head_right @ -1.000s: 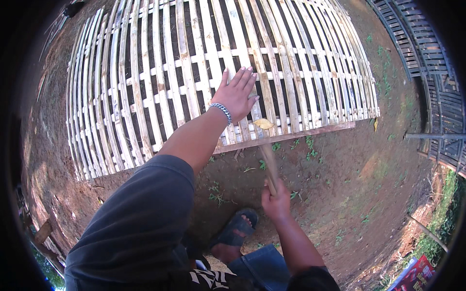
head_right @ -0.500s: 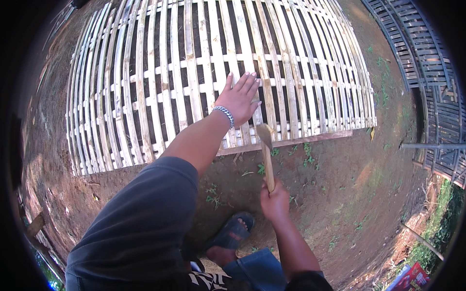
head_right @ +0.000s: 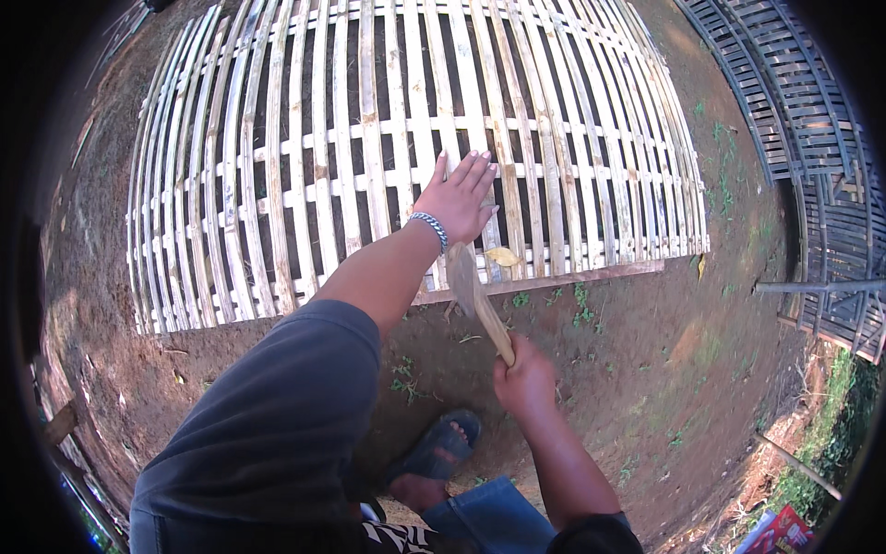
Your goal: The person uses a small axe to repeatedly strike and secure bamboo slats on a large, curved bamboo lattice frame. The person holds the frame steady with one hand while striking with the other, working along the edge of the structure.
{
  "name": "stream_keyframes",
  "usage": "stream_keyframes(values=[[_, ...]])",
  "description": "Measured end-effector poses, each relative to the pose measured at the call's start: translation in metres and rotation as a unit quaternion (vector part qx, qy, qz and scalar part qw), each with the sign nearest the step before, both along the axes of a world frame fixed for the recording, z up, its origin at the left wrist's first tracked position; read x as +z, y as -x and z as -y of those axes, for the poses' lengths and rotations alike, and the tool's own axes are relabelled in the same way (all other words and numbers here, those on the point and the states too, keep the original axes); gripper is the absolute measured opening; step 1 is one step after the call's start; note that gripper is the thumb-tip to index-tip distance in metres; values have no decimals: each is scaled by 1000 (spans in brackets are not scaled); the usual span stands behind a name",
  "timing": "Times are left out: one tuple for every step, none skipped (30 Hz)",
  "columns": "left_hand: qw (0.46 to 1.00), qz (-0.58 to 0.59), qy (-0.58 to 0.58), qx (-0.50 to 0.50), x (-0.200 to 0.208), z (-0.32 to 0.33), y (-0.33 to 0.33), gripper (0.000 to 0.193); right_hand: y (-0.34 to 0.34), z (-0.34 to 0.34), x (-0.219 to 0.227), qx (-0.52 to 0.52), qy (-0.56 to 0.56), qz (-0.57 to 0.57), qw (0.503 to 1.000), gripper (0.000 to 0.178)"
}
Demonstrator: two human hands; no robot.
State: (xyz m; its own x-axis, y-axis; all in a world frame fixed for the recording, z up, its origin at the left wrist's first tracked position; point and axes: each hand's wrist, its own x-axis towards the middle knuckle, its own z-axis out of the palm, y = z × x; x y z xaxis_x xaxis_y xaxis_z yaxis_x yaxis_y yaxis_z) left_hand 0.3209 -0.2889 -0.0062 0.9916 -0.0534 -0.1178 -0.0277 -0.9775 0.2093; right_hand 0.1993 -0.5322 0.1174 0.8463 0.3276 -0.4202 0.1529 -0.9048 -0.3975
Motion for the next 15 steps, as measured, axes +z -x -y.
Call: stream_keyframes(values=[[1000,-3,0,0,1,0,1,68,1,2,-4,0,1,-4,1000,31],[1000,-8,0,-2,-1,1,3,68,3,7,-14,1,1,-8,1000,31],[1000,-7,3,-5,0,2,1,68,1,12,-19,0,6,-6,1000,31],[1000,-7,3,-6,2,1,-1,68,-3,18,-25,3,37,-31,999,30],[1000,-9,9,-8,5,3,-2,68,-8,24,-29,5,68,-55,996,29],[1000,-10,15,-9,7,5,-2,68,-11,28,-31,7,100,-79,992,28],[1000,-17,8,-3,8,0,-2,68,-17,13,-26,-19,22,-55,998,24],[1000,-5,-8,-2,0,-6,2,68,-9,-9,-8,-51,-47,-44,997,21],[1000,-10,4,-7,-5,4,6,68,-2,-15,6,-94,-99,-24,990,17],[1000,-5,3,-5,-3,4,1,67,-2,-9,0,-82,-149,19,985,16],[1000,-3,2,-3,0,2,0,67,5,2,-15,-69,-197,59,976,16],[1000,1,9,-1,2,1,-1,67,9,11,-28,-56,-245,98,963,15],[1000,-1,4,-3,4,0,-1,67,9,19,-37,-57,-152,42,986,15],[1000,-4,0,-3,6,-1,-1,67,8,25,-43,-56,-56,-14,997,14],[1000,-7,-3,-4,8,-2,1,67,7,29,-46,-54,41,-70,995,14]])
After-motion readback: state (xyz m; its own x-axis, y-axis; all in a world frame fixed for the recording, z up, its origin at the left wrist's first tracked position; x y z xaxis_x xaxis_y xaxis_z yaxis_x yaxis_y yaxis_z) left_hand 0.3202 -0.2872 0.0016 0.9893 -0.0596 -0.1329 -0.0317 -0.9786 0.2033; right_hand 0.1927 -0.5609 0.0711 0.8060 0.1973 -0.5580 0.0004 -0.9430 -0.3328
